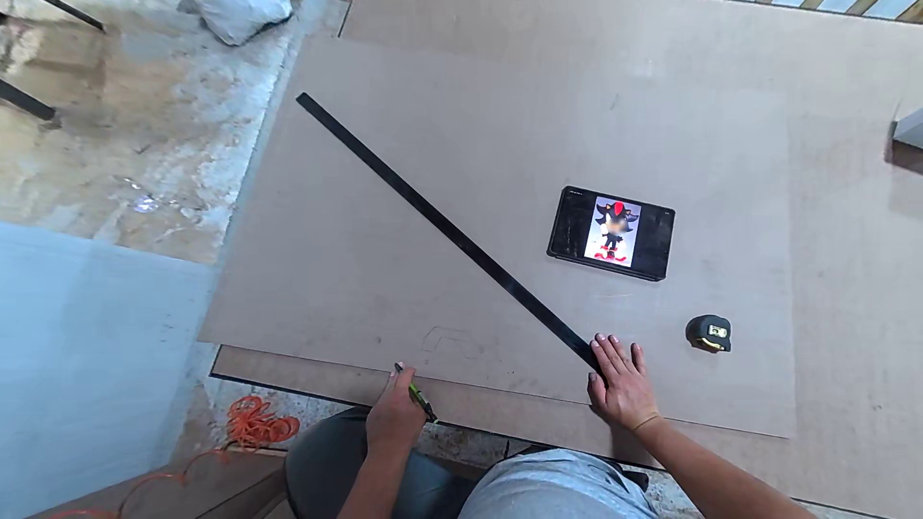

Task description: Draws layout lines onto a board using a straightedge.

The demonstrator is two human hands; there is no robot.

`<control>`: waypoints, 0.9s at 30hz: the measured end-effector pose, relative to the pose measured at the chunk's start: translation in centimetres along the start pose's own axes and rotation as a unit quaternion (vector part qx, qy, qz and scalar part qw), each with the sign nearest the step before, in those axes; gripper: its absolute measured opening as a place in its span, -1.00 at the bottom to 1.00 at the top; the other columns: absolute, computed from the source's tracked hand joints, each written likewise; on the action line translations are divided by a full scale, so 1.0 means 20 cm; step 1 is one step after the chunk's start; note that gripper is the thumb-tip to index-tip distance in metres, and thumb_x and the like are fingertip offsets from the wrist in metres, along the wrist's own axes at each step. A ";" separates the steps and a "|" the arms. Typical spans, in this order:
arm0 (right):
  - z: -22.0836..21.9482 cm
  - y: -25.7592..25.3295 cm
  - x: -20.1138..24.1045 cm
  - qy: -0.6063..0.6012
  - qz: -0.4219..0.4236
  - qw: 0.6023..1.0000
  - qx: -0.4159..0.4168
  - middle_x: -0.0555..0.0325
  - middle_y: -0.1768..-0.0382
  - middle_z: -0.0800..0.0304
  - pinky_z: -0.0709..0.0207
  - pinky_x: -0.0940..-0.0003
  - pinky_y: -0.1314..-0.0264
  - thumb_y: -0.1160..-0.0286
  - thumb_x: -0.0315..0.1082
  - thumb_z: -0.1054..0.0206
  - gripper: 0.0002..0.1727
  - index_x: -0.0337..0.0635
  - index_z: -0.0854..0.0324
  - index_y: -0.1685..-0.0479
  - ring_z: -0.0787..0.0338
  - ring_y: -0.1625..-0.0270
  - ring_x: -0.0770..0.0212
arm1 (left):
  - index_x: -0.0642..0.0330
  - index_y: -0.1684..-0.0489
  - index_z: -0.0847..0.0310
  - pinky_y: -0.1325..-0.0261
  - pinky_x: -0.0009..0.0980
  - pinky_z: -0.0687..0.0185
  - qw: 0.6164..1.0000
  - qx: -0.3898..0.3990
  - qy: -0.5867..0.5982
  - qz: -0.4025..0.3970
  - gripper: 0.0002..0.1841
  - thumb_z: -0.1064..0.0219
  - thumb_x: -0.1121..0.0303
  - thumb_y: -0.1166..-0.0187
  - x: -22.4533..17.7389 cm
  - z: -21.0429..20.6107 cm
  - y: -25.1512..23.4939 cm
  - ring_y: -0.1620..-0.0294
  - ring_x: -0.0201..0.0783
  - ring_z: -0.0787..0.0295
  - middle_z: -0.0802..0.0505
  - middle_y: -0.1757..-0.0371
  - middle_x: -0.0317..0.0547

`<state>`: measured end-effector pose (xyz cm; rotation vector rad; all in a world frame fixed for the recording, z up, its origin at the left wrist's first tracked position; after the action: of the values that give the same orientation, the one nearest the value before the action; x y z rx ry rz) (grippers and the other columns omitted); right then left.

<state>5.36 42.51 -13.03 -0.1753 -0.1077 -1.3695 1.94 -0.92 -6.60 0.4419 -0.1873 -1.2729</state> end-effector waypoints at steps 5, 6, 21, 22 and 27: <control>0.00 0.00 0.01 -0.007 0.001 1.000 0.010 0.40 -0.89 -0.12 0.28 -0.24 -0.94 -0.73 0.06 0.22 -0.29 0.12 -0.22 -0.87 0.03 -0.94 0.23 | -0.06 -0.64 -0.49 -0.28 0.16 -0.71 1.000 0.011 -0.007 0.013 -0.50 -0.21 0.45 -0.70 0.00 0.00 0.01 -0.36 0.15 -0.79 -0.62 -0.64 0.03; 0.01 -0.01 0.01 -0.011 -0.001 1.000 0.013 0.40 -0.89 -0.12 0.29 -0.26 -0.93 -0.73 0.05 0.22 -0.29 0.12 -0.22 -0.87 0.02 -0.94 0.22 | -0.06 -0.63 -0.49 -0.31 0.15 -0.71 1.000 0.012 -0.001 0.015 -0.50 -0.23 0.45 -0.69 0.00 0.00 0.01 -0.40 0.14 -0.77 -0.62 -0.64 0.03; 0.25 -0.86 0.69 -0.333 0.129 0.933 0.043 0.06 -0.34 -0.79 -0.74 0.16 -0.37 -0.73 -0.21 -0.18 -0.58 -0.15 -0.66 -0.43 -0.80 -0.34 0.19 | 0.22 -0.39 -0.69 -0.29 -0.23 -0.84 0.837 -0.188 0.513 -0.010 -0.62 -0.14 0.20 -0.84 -0.03 -0.02 0.03 -0.14 -0.27 -0.90 -0.94 -0.11 -0.13; 0.24 -0.97 0.76 -0.371 0.131 0.918 0.044 0.10 -0.25 -0.84 -0.78 0.23 -0.25 -0.76 -0.20 -0.16 -0.59 -0.15 -0.67 -0.41 -0.84 -0.21 0.27 | 0.23 -0.37 -0.70 -0.25 -0.24 -0.85 0.818 -0.184 0.545 -0.001 -0.60 -0.13 0.16 -0.85 -0.05 -0.04 0.01 -0.08 -0.25 -0.92 -0.95 -0.05 -0.13; 0.06 -1.49 1.09 -0.571 0.106 0.808 0.092 0.12 0.03 -0.92 -0.82 0.31 0.10 -0.80 -0.27 -0.15 -0.63 -0.29 -0.67 -0.34 -0.89 0.14 0.30 | 0.27 -0.19 -0.76 -0.03 -0.27 -0.89 0.762 -0.191 0.617 0.051 -0.76 -0.35 0.37 -0.70 -0.10 -0.14 -0.08 0.13 -0.20 -0.91 -0.94 0.09 -0.07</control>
<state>-19.42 16.14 -6.09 -0.8130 -1.1942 -0.8519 0.98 1.19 -9.49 0.8095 1.1426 -0.6619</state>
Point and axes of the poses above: each hand's wrist, its own y-axis away from the middle knuckle, its own z-axis out of the back of the hand, x = y × z, the point moved 6 cm from there along -y, towards the middle knuckle
